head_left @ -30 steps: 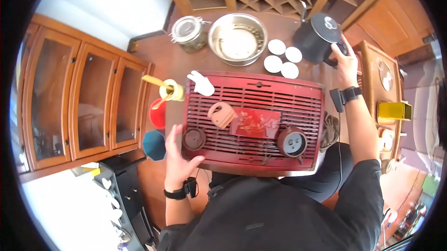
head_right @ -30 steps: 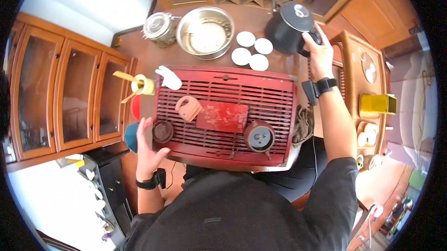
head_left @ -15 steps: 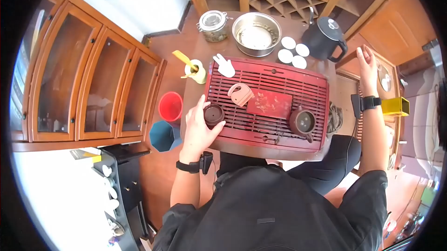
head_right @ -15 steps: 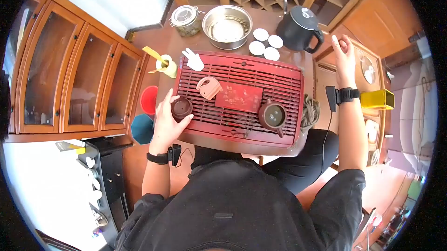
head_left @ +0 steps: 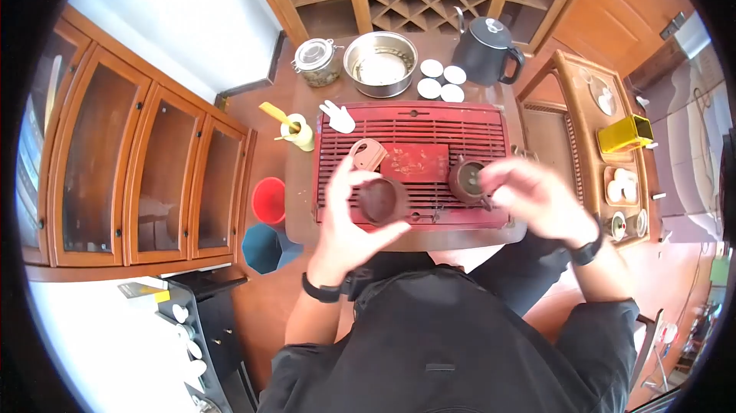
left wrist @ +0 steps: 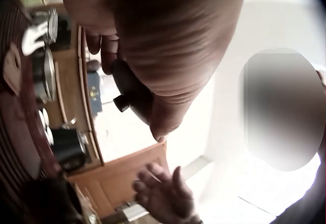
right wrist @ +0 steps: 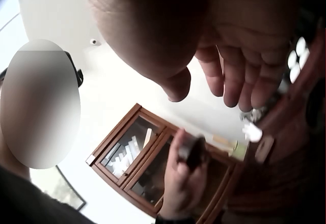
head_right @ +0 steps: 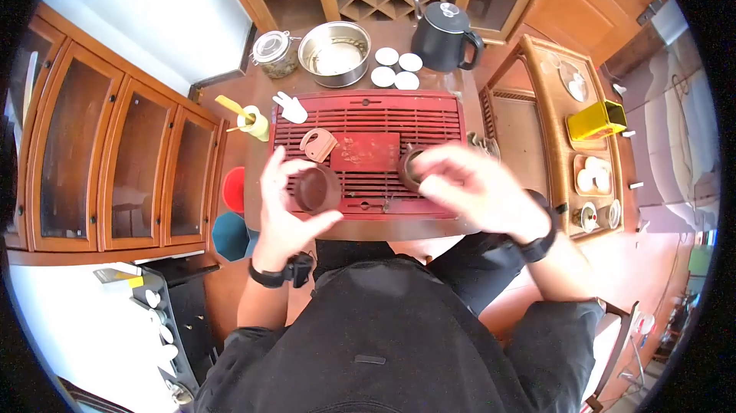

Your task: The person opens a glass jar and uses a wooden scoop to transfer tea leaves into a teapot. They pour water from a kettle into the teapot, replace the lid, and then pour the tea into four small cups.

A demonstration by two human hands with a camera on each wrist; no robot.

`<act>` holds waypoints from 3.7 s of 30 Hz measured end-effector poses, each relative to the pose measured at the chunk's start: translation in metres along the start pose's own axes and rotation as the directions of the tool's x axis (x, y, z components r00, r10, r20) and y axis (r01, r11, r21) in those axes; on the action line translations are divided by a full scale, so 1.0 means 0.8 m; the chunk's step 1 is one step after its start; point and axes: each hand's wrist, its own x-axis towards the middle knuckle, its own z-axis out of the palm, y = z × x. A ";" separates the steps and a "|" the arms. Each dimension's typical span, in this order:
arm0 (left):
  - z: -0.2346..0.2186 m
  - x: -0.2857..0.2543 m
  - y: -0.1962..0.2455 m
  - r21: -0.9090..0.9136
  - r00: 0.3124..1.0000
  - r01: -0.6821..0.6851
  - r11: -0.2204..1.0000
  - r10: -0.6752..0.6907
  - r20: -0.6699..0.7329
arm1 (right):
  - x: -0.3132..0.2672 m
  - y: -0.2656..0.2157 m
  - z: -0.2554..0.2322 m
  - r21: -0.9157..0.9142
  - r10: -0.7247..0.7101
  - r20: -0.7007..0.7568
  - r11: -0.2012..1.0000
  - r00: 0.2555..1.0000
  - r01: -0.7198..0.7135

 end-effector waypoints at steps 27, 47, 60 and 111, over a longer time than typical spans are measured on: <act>0.098 0.008 0.015 -0.248 0.935 -0.306 0.919 0.339 0.103 | -0.003 0.075 0.084 0.759 -0.006 0.189 0.636 0.982 -0.143; 0.005 -0.018 -0.064 -0.136 0.952 -0.025 0.990 -0.018 -0.305 | 0.038 0.071 0.002 -0.742 -0.093 -0.036 0.670 0.995 0.036; -0.027 -0.062 -0.098 0.007 0.918 0.141 0.990 -0.128 -0.376 | 0.050 0.081 0.008 -0.756 -0.041 -0.012 0.655 0.999 0.018; -0.016 0.044 -0.118 0.648 0.988 0.148 0.747 -0.146 -0.057 | 0.279 0.112 -0.076 -0.760 0.222 -0.438 0.426 0.871 -0.491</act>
